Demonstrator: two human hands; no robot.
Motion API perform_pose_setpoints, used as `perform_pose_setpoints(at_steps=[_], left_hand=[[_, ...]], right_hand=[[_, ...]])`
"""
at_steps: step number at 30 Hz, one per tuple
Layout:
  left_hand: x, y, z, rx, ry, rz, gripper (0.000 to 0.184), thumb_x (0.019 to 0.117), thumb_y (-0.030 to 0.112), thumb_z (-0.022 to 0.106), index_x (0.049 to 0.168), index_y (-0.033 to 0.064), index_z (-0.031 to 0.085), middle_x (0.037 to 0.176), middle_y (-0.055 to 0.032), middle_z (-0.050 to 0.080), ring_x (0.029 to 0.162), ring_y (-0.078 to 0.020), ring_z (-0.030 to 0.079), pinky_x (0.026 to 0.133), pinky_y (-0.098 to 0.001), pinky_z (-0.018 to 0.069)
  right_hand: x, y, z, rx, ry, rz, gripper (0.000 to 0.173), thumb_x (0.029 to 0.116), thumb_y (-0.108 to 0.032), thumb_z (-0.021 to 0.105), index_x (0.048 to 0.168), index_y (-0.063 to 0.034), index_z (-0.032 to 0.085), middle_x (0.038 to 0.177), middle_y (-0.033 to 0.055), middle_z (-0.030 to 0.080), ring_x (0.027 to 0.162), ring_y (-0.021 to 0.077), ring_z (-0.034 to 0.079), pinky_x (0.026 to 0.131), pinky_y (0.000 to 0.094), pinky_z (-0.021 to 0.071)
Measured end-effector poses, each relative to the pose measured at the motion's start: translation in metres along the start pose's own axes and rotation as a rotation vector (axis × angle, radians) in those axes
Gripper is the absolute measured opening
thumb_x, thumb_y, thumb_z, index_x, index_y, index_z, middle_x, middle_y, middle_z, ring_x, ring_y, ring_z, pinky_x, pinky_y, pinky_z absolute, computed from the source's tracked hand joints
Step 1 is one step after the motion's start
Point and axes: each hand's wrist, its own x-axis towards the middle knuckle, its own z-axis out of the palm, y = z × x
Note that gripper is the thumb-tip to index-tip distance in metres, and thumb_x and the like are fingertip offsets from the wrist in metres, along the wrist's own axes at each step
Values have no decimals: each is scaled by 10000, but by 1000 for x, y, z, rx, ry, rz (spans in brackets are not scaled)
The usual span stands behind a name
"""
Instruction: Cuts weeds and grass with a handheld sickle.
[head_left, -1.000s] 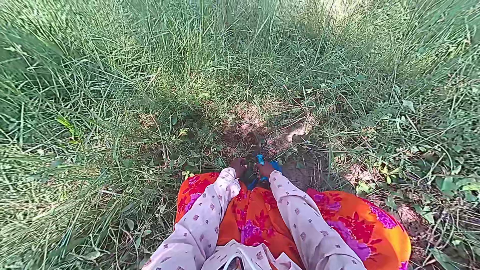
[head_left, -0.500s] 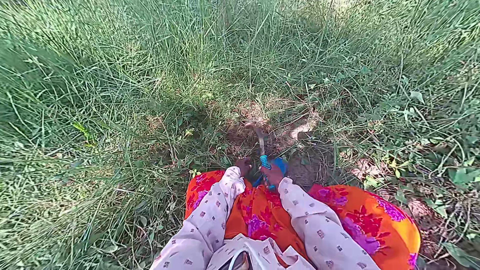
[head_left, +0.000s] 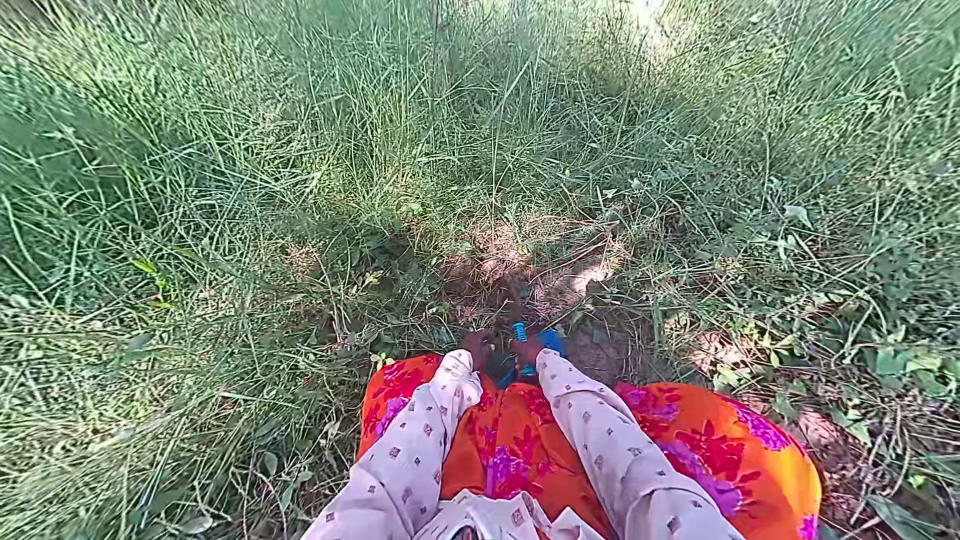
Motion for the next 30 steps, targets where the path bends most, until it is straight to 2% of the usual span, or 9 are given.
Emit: perform_pose_setpoints(at_steps=[3, 8, 11, 13, 16, 21, 24, 26, 30], left_hand=[[1, -3, 3, 8, -4, -18, 474, 1076, 179, 517, 1519, 23, 448, 1543, -227, 468, 1438, -352, 459, 1205, -486, 349], [-3, 7, 3, 7, 58, -40, 519, 1070, 171, 530, 1545, 14, 390, 1552, -235, 450, 1452, -356, 439, 1206, -481, 347], [-5, 7, 2, -32, 168, -110, 599, 1057, 173, 545, 1588, 29, 307, 1584, -239, 403, 1464, -359, 423, 1202, -484, 362], [-6, 4, -1, -76, 217, -131, 632, 1052, 171, 553, 1593, 9, 270, 1592, -248, 385, 1467, -360, 417, 1208, -476, 353], [-4, 2, -4, -131, 220, -120, 633, 1052, 170, 558, 1588, -2, 269, 1581, -234, 407, 1456, -345, 433, 1202, -462, 364], [3, -2, 0, -115, 180, -92, 596, 1048, 181, 571, 1571, 17, 337, 1586, -225, 404, 1446, -345, 446, 1191, -472, 378], [3, 1, 0, -88, 152, -107, 591, 1047, 188, 574, 1570, 35, 344, 1590, -212, 403, 1418, -348, 479, 1162, -485, 411], [1, 2, 0, -84, 142, -110, 579, 1051, 187, 569, 1567, 39, 355, 1591, -214, 401, 1423, -354, 473, 1165, -486, 407], [0, 1, -1, -103, 138, -105, 565, 1050, 170, 572, 1556, 25, 365, 1584, -236, 398, 1419, -370, 471, 1163, -485, 406]], right_hand=[[-14, -8, -8, 261, -25, 34, 355, 1114, -335, 460, 1223, -8, 539, 820, 60, 540, 583, 137, 542, 570, 287, 514], [-28, 0, -9, 509, -63, 55, 221, 1107, -267, 468, 1176, -59, 500, 732, 31, 483, 505, 120, 496, 474, 258, 477], [-53, -7, -11, 448, -92, 69, 204, 1102, -265, 477, 1122, -63, 493, 698, 26, 480, 490, 117, 494, 466, 253, 477], [-69, -10, -13, 224, -102, 15, 275, 1095, -287, 515, 1212, -38, 501, 718, 38, 525, 506, 128, 536, 499, 271, 512], [-76, -11, -4, -22, -31, -100, 507, 1067, -348, 576, 1444, -36, 444, 873, 97, 589, 604, 169, 590, 588, 328, 542], [-31, -3, -1, -241, 123, -164, 551, 1049, -372, 578, 1459, -27, 451, 1057, 191, 655, 769, 260, 675, 729, 431, 573], [-6, 9, -10, -263, 64, -121, 543, 1056, -333, 578, 1459, 10, 458, 1175, 237, 648, 931, 304, 688, 863, 466, 560], [-6, 12, -9, -168, 25, -76, 506, 1068, -314, 565, 1438, 18, 471, 1132, 214, 644, 886, 267, 669, 839, 430, 556], [-56, -7, -18, -103, -40, -27, 480, 1069, -296, 570, 1422, 5, 446, 986, 145, 595, 709, 195, 605, 681, 358, 546]])
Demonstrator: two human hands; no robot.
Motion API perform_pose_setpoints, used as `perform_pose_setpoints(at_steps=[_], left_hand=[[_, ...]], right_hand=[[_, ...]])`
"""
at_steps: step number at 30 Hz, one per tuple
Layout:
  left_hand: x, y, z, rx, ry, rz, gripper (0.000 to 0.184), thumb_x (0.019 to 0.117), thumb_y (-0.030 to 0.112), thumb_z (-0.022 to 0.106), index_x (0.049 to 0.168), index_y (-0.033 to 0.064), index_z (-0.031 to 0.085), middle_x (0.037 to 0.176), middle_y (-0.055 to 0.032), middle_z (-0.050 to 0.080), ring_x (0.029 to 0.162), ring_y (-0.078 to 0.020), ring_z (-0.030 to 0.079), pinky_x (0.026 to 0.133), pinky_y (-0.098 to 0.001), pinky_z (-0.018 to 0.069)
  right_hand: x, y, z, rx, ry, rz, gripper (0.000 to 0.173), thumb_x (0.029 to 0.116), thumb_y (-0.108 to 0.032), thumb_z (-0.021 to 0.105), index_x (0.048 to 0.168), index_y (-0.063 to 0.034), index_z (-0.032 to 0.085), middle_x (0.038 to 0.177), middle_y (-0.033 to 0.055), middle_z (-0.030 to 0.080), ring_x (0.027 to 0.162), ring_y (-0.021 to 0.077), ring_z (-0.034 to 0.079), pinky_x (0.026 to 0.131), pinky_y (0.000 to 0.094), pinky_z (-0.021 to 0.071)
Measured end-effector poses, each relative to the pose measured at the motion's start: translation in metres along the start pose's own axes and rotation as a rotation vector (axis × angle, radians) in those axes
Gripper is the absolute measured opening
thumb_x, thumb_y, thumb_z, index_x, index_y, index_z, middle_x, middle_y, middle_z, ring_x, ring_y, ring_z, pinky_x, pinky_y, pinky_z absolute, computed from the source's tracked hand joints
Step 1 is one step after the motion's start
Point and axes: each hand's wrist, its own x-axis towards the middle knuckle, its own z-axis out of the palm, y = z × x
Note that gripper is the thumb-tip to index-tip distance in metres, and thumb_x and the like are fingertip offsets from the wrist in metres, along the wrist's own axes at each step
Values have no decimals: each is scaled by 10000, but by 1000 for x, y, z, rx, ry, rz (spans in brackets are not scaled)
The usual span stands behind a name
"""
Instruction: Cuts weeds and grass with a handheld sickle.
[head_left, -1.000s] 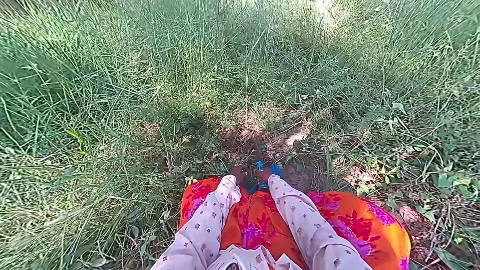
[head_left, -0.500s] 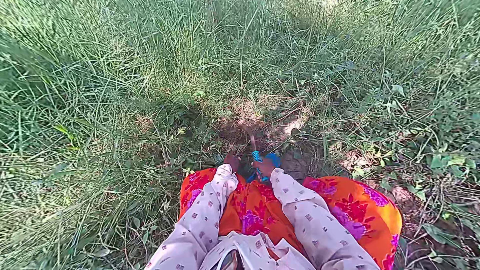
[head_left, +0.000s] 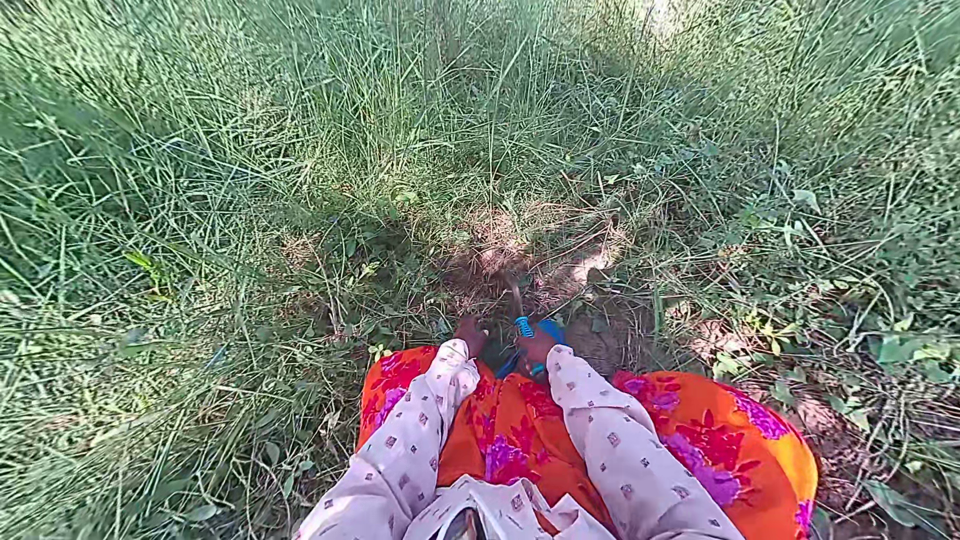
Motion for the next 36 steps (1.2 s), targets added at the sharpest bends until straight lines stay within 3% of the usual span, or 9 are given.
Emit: perform_pose_setpoints(at_steps=[5, 11, 15, 19, 22, 26, 31, 34, 36], left_hand=[[3, 1, 1, -5, -1, -2, 564, 1052, 181, 571, 1561, 42, 369, 1599, -225, 382, 1417, -358, 478, 1159, -477, 415], [1, 2, 1, 24, -17, 1, 565, 1054, 175, 571, 1563, 42, 364, 1609, -224, 370, 1447, -360, 443, 1180, -483, 389], [-1, 2, 0, 10, 2, 1, 574, 1051, 177, 574, 1565, 35, 361, 1600, -244, 371, 1414, -370, 480, 1164, -484, 408], [0, 2, -3, 0, -11, 5, 576, 1054, 171, 571, 1569, 30, 354, 1592, -239, 387, 1432, -364, 458, 1179, -479, 385], [4, 1, 1, 6, -5, 37, 560, 1043, 161, 576, 1548, 11, 384, 1570, -254, 412, 1423, -377, 467, 1171, -490, 400], [0, 3, 1, 25, -32, 25, 573, 1044, 163, 582, 1556, 14, 372, 1586, -264, 380, 1453, -388, 422, 1186, -497, 375], [-2, 1, 0, 17, -27, 27, 560, 1048, 169, 574, 1556, 31, 382, 1591, -241, 388, 1440, -374, 443, 1179, -491, 381], [-1, 1, -1, -11, -27, 18, 565, 1047, 172, 578, 1558, 36, 378, 1594, -231, 388, 1452, -370, 430, 1182, -488, 379], [0, 3, 0, -27, -18, 20, 568, 1042, 168, 587, 1555, 33, 383, 1588, -235, 394, 1444, -366, 442, 1175, -482, 393]], right_hand=[[-13, -3, 5, -125, 17, -109, 548, 1052, -381, 589, 1455, -36, 453, 971, 144, 624, 675, 201, 622, 660, 371, 556], [35, 5, 16, -315, 111, -99, 591, 1047, -394, 576, 1488, -22, 450, 1301, 255, 624, 1100, 362, 673, 958, 526, 529], [8, -7, -4, -261, 24, -22, 514, 1069, -358, 551, 1428, 3, 477, 1142, 200, 629, 873, 249, 661, 816, 416, 547], [-29, -15, -21, -195, 7, -74, 526, 1040, -362, 615, 1403, -1, 494, 1056, 182, 619, 754, 231, 622, 717, 400, 546], [-16, -14, -8, -166, 89, -107, 540, 1049, -390, 590, 1428, -23, 474, 1048, 180, 636, 749, 246, 647, 715, 419, 559], [15, -4, 5, -302, 134, -76, 551, 1053, -378, 570, 1451, -10, 472, 1188, 227, 657, 953, 319, 694, 870, 489, 554], [-4, -1, -5, -195, 44, -36, 544, 1065, -325, 565, 1483, -12, 413, 1103, 201, 629, 809, 252, 656, 764, 418, 556], [-34, -1, -15, -186, -53, -64, 477, 1061, -335, 588, 1377, 7, 486, 930, 127, 597, 660, 181, 591, 648, 349, 537], [-37, 0, -10, -178, -56, -113, 497, 1049, -359, 608, 1379, -3, 502, 925, 123, 600, 632, 176, 583, 618, 343, 535]])
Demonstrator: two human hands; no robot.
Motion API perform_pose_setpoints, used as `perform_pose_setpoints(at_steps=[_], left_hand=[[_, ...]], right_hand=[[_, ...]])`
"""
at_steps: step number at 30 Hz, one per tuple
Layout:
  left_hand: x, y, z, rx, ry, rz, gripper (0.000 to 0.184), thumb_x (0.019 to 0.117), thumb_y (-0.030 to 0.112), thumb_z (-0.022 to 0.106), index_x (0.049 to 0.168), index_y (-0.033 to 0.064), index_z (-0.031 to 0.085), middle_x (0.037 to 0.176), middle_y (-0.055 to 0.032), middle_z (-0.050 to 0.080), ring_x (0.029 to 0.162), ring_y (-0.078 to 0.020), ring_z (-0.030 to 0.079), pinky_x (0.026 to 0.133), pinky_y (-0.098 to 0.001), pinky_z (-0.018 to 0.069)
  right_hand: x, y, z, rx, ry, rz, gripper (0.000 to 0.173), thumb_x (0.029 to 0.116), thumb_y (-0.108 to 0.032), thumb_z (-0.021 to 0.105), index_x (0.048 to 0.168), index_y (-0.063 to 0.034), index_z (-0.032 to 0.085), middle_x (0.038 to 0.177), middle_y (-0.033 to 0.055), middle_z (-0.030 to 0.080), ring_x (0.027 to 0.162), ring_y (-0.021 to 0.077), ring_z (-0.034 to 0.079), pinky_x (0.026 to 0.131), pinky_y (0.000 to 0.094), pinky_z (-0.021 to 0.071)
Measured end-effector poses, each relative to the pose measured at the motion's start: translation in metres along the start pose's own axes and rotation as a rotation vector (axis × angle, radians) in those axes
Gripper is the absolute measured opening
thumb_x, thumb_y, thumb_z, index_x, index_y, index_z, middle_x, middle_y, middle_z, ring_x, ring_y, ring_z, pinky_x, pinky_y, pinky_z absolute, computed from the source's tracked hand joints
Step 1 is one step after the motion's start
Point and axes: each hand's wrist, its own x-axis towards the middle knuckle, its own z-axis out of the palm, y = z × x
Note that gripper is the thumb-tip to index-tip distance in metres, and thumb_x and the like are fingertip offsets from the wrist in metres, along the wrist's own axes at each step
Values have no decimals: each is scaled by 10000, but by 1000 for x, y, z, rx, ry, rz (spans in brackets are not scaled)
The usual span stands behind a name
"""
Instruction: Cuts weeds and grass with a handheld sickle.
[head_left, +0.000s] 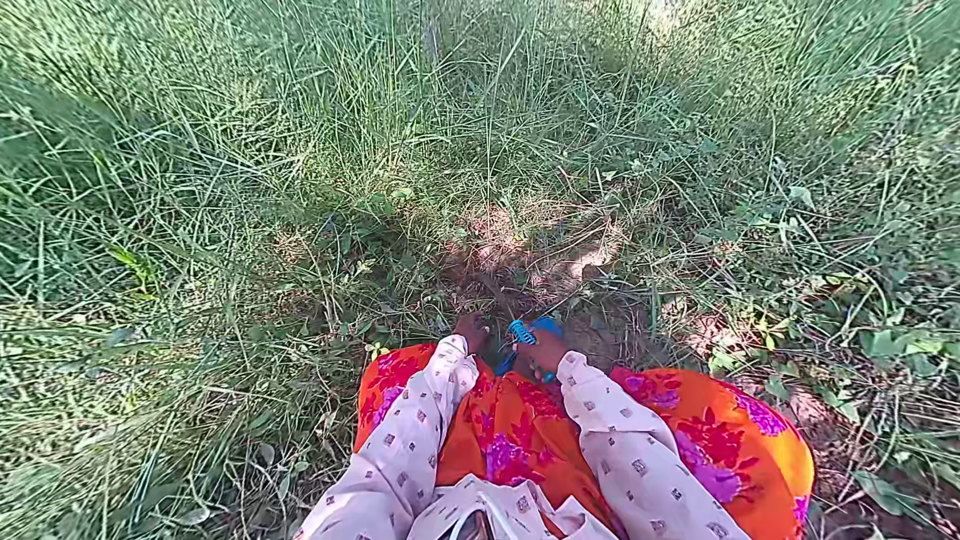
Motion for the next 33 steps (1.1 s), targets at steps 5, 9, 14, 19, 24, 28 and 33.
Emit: perform_pose_setpoints(at_steps=[5, 9, 14, 19, 24, 28, 33], left_hand=[[-1, 0, 2, 39, -10, -8, 573, 1039, 167, 591, 1556, 34, 382, 1599, -237, 376, 1457, -366, 425, 1183, -487, 385], [-4, 1, -1, 46, -6, 11, 562, 1047, 167, 578, 1554, 26, 384, 1586, -252, 389, 1438, -378, 446, 1178, -487, 387], [-5, 0, 1, 51, -13, -2, 569, 1046, 164, 575, 1560, 29, 372, 1594, -248, 377, 1437, -376, 447, 1176, -485, 390], [-7, 3, -1, 59, -18, -6, 556, 1052, 197, 573, 1558, 55, 391, 1588, -254, 380, 1458, -383, 416, 1187, -503, 371], [-4, 1, -1, 74, -52, -11, 551, 1060, 195, 560, 1560, 46, 384, 1590, -258, 376, 1437, -385, 443, 1175, -497, 387], [-8, 5, -2, 96, -62, -5, 538, 1069, 191, 540, 1562, 43, 383, 1598, -255, 368, 1442, -385, 437, 1179, -493, 378], [-4, 1, -2, 115, -63, 33, 519, 1065, 170, 540, 1540, 12, 405, 1571, -267, 406, 1434, -393, 447, 1183, -496, 374]], right_hand=[[30, -3, 24, -200, 163, 0, 601, 1036, -449, 578, 1474, -51, 474, 1187, 218, 673, 952, 333, 707, 878, 519, 559], [53, 13, 18, -265, 130, 33, 596, 1044, -411, 573, 1479, -18, 467, 1314, 241, 632, 1173, 364, 651, 1009, 544, 500], [14, 0, 13, -173, 64, 87, 543, 1056, -393, 563, 1437, -17, 474, 1125, 196, 651, 868, 269, 683, 816, 443, 564], [1, -8, 15, -49, 120, -25, 585, 1038, -410, 604, 1471, -46, 457, 1059, 175, 651, 754, 246, 655, 717, 423, 563], [32, -4, 14, -220, 209, 44, 607, 1048, -420, 566, 1489, -25, 431, 1269, 238, 649, 1119, 360, 677, 971, 536, 526], [27, 3, 11, -259, 93, 115, 612, 1064, -359, 547, 1525, 7, 378, 1351, 257, 598, 1177, 353, 649, 1002, 507, 510], [-9, -7, 13, -193, -29, 50, 561, 1036, -402, 595, 1399, 16, 503, 1187, 225, 643, 981, 310, 677, 899, 496, 540]])
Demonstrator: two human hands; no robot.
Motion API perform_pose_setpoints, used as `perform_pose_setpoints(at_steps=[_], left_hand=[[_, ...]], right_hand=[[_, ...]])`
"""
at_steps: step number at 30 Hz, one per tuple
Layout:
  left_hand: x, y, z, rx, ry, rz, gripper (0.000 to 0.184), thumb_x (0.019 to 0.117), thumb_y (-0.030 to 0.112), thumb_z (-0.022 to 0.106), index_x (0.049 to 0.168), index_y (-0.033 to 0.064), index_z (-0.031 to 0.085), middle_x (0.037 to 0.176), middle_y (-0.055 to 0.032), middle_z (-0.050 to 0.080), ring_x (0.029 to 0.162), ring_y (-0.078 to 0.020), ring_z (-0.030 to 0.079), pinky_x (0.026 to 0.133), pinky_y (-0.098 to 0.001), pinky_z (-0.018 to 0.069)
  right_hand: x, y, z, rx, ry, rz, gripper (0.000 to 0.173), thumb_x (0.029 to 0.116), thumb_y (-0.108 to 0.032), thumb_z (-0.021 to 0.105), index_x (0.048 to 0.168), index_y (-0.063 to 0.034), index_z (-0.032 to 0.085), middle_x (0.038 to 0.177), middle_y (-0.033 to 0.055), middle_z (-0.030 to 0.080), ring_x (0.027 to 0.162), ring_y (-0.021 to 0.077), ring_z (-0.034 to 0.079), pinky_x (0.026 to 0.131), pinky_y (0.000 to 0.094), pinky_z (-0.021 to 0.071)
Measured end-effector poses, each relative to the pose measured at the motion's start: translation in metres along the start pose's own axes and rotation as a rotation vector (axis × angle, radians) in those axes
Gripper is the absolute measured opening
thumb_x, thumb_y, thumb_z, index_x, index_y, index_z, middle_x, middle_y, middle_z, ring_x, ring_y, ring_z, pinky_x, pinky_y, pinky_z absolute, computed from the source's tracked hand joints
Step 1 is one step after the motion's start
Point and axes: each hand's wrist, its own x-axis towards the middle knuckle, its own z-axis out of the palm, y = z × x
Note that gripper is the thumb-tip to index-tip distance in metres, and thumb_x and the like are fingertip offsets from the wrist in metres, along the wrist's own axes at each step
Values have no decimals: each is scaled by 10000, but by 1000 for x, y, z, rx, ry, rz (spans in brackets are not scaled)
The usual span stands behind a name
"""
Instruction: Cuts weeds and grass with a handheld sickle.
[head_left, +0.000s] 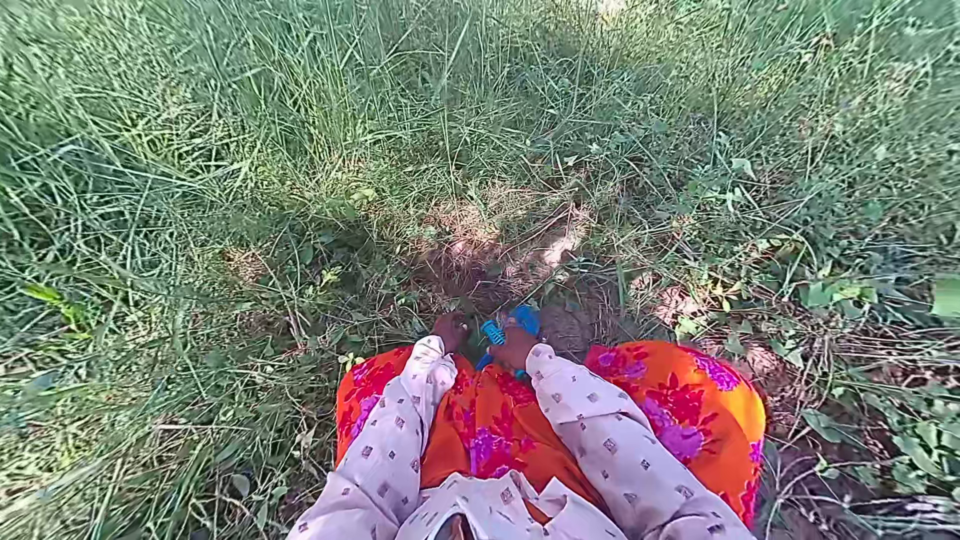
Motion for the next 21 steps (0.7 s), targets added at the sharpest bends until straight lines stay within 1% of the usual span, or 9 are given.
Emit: perform_pose_setpoints(at_steps=[3, 5, 8, 11, 12, 17, 19, 20, 21], left_hand=[[5, -6, 3, -13, 2, 38, 503, 1062, 138, 543, 1529, 2, 414, 1552, -274, 428, 1415, -392, 470, 1169, -487, 392], [9, -13, 4, -20, 2, 64, 494, 1060, 105, 541, 1524, -12, 415, 1542, -286, 432, 1411, -396, 473, 1166, -490, 391], [18, -22, 5, -8, 25, 80, 498, 1066, 111, 536, 1526, -24, 401, 1545, -290, 430, 1413, -404, 472, 1172, -506, 382], [25, -29, 7, 14, 41, 89, 495, 1060, 131, 560, 1518, -4, 432, 1532, -284, 450, 1389, -409, 497, 1157, -523, 398], [28, -31, 9, 19, 48, 89, 498, 1053, 137, 573, 1512, -3, 440, 1526, -281, 459, 1385, -410, 500, 1153, -528, 402], [36, -41, 10, 35, 75, 103, 510, 1039, 141, 590, 1506, -8, 450, 1516, -300, 460, 1413, -442, 453, 1162, -556, 377], [37, -44, 9, 20, 78, 106, 520, 1036, 128, 592, 1513, -12, 440, 1513, -301, 463, 1419, -454, 441, 1169, -562, 361], [37, -46, 9, 13, 83, 111, 516, 1033, 118, 594, 1509, -16, 444, 1506, -305, 468, 1411, -459, 449, 1163, -566, 366], [37, -46, 10, 10, 85, 112, 512, 1033, 110, 593, 1507, -17, 446, 1500, -306, 475, 1401, -457, 460, 1156, -568, 373]], right_hand=[[8, 0, 1, 201, 60, -42, 546, 1051, -379, 580, 1432, -1, 477, 1114, 197, 642, 847, 259, 667, 807, 439, 559], [17, 0, 0, 343, 141, -47, 554, 1055, -371, 579, 1460, -15, 450, 1099, 192, 644, 810, 251, 665, 780, 424, 562], [29, 5, -9, 440, 254, -19, 575, 1059, -377, 570, 1475, -4, 433, 1163, 218, 656, 904, 282, 697, 845, 449, 569], [40, 17, -13, 502, 281, 50, 590, 1062, -355, 554, 1508, 0, 403, 1280, 245, 631, 1075, 321, 683, 949, 483, 542], [42, 21, -10, 558, 274, 63, 575, 1066, -335, 558, 1499, 12, 411, 1302, 254, 616, 1102, 327, 670, 966, 486, 533], [22, 11, -1, 718, 190, 16, 545, 1049, -306, 599, 1446, 34, 445, 1221, 232, 620, 986, 283, 664, 901, 448, 545], [9, 3, -3, 874, 146, -34, 477, 1056, -273, 598, 1411, 8, 449, 1041, 145, 592, 784, 198, 608, 743, 361, 543], [2, 0, -6, 963, 132, -53, 444, 1058, -255, 597, 1393, -4, 451, 966, 110, 569, 708, 169, 579, 680, 330, 535], [-4, -2, -9, 1039, 125, -69, 429, 1060, -239, 593, 1391, -5, 451, 943, 104, 561, 680, 163, 568, 655, 320, 530]])
